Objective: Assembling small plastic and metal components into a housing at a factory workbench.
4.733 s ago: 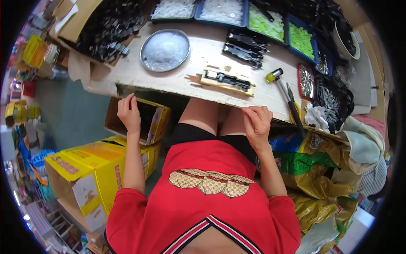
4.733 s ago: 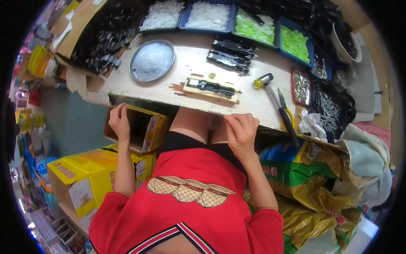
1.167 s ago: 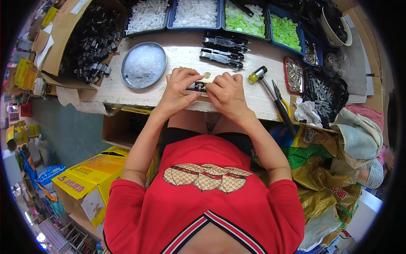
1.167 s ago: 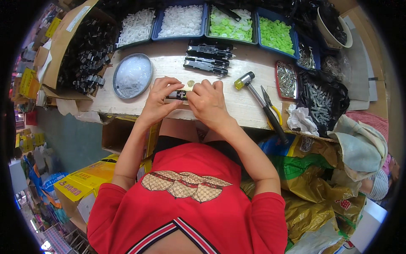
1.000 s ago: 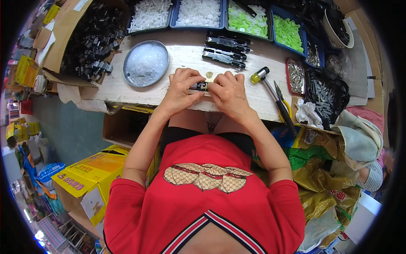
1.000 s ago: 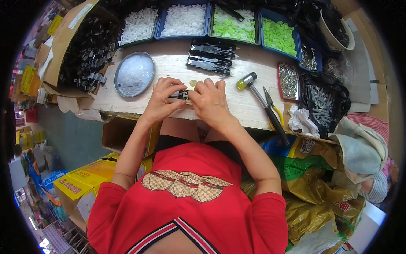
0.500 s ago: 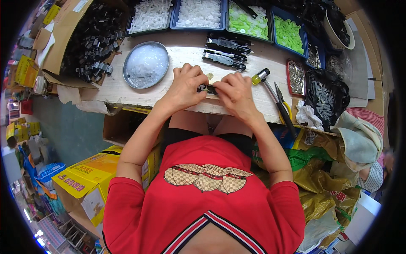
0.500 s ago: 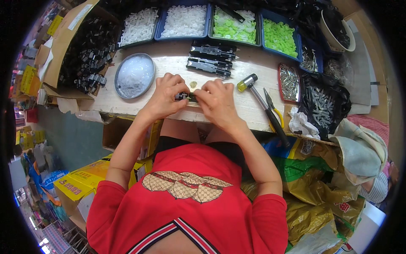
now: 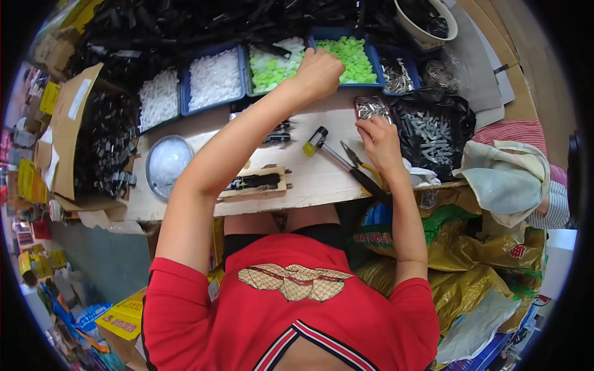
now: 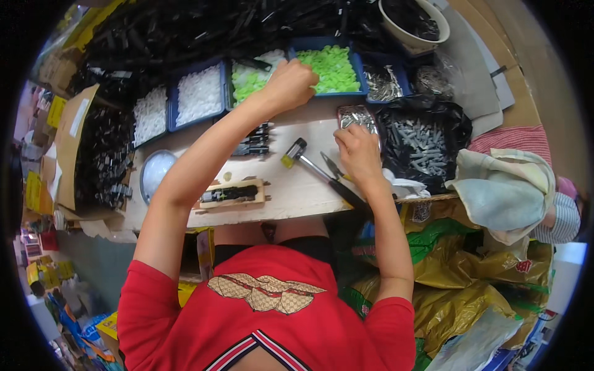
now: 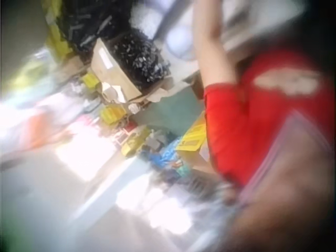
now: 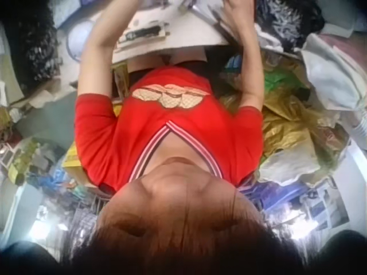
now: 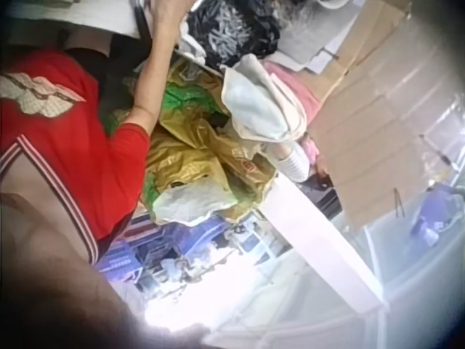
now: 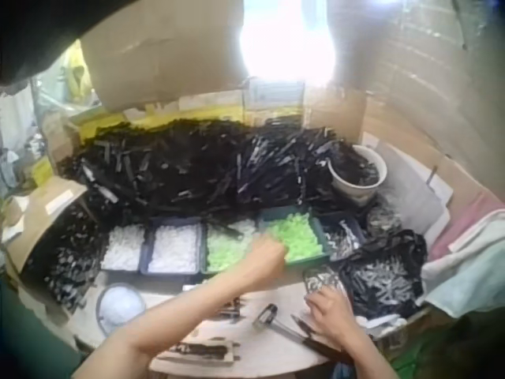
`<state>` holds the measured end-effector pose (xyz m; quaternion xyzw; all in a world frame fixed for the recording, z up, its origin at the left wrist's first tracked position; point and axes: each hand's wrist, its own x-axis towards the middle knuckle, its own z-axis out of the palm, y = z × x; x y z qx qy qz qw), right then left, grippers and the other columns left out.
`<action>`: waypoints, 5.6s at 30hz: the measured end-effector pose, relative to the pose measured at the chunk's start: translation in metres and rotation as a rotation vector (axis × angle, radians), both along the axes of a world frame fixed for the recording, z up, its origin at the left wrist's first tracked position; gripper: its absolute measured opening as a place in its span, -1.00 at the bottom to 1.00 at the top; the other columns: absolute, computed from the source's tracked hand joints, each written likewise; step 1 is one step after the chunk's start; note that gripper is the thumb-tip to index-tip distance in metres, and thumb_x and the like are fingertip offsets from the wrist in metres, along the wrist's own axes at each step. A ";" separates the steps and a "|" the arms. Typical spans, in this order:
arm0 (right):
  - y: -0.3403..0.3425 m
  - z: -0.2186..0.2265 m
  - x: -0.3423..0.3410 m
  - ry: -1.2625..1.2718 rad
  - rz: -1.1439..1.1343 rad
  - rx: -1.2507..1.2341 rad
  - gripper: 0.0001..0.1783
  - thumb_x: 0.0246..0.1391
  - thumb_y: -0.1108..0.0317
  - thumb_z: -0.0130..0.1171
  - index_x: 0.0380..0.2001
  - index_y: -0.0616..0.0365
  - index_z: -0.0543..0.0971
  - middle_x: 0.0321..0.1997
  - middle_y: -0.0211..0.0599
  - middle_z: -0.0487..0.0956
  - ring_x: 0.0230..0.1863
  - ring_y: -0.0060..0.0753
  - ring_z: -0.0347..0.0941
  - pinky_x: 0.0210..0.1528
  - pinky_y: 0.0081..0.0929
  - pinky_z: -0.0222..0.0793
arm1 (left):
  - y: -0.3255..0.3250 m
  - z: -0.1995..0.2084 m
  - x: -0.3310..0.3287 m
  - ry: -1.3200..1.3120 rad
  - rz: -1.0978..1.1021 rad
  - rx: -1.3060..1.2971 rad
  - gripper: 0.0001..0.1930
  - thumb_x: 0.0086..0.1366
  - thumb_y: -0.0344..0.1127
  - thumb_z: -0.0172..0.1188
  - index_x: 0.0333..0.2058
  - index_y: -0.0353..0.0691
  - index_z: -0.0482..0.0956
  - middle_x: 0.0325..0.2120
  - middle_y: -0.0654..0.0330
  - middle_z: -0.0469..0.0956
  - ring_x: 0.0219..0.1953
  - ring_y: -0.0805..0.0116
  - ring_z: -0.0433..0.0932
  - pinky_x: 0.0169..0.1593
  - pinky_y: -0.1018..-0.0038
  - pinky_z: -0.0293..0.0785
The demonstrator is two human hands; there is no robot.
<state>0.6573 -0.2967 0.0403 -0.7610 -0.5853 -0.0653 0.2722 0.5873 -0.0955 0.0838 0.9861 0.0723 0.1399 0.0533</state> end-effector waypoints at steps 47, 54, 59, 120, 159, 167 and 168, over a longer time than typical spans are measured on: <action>0.034 0.041 -0.134 0.631 0.414 0.142 -0.86 -0.19 0.55 0.21 -0.44 0.18 0.60 -0.47 -0.36 0.51 -0.37 -0.43 0.44 -0.31 -0.54 0.29 | -0.078 -0.063 -0.226 -0.852 -0.107 -2.195 -0.88 0.18 -0.48 0.07 -0.28 -0.24 0.50 -0.46 0.17 0.44 -0.45 0.41 0.44 -0.36 0.39 0.48; 0.051 0.034 -0.158 0.508 0.507 0.178 -0.86 -0.14 0.59 0.16 -0.42 0.21 0.57 -0.43 -0.32 0.50 -0.35 -0.36 0.39 -0.32 -0.53 0.29 | -0.081 -0.068 -0.244 -0.924 -0.348 -2.268 -0.89 0.21 -0.44 0.06 -0.29 -0.31 0.45 -0.44 0.15 0.47 -0.41 0.40 0.49 -0.30 0.39 0.50; 0.054 0.034 -0.164 0.501 0.499 0.158 -0.88 -0.14 0.59 0.16 -0.44 0.22 0.56 -0.43 -0.30 0.50 -0.34 -0.36 0.39 -0.32 -0.53 0.29 | -0.082 -0.067 -0.247 -0.897 -0.336 -2.240 -0.89 0.20 -0.45 0.06 -0.30 -0.32 0.45 -0.43 0.15 0.47 -0.40 0.41 0.49 -0.29 0.40 0.51; 0.050 0.001 -0.166 -0.079 0.481 0.008 -0.95 -0.21 0.40 0.13 -0.63 0.05 0.46 -0.55 -0.43 0.36 -0.41 -0.41 0.31 -0.31 -0.39 0.02 | -0.084 -0.076 -0.259 -0.600 0.417 -0.497 -0.87 -0.09 -0.41 0.22 -0.47 -0.14 0.54 -0.27 0.29 0.47 -0.07 0.27 0.33 0.00 0.35 0.07; 0.039 0.025 -0.095 -0.019 0.401 -0.051 -0.93 -0.18 0.47 0.19 -0.51 0.17 0.53 -0.52 -0.34 0.45 -0.45 -0.30 0.38 -0.41 -0.43 0.16 | -0.069 -0.076 -0.259 -0.319 0.359 -0.388 -0.87 -0.10 -0.31 0.26 -0.47 -0.05 0.61 -0.32 0.35 0.41 -0.17 0.34 0.30 -0.12 0.28 0.06; -0.065 0.037 0.086 -0.329 -0.552 -0.282 -0.76 0.04 0.22 -0.02 -0.33 0.10 0.54 -0.34 -0.11 0.48 -0.26 -0.01 0.42 -0.27 -0.21 0.31 | -0.065 -0.076 -0.266 -0.345 0.271 -0.333 -0.72 -0.04 -0.15 0.24 -0.30 -0.05 0.56 -0.20 0.19 0.41 -0.07 0.18 0.26 -0.06 0.19 0.06; -0.076 0.031 0.099 -0.312 -0.631 -0.392 -0.76 0.03 0.22 -0.01 -0.28 0.05 0.53 -0.30 -0.10 0.48 -0.21 0.00 0.41 -0.24 -0.16 0.30 | -0.054 -0.071 -0.267 -0.371 0.302 -0.312 -0.71 -0.04 -0.14 0.25 -0.29 -0.05 0.56 -0.20 0.19 0.41 -0.06 0.18 0.26 -0.06 0.20 0.08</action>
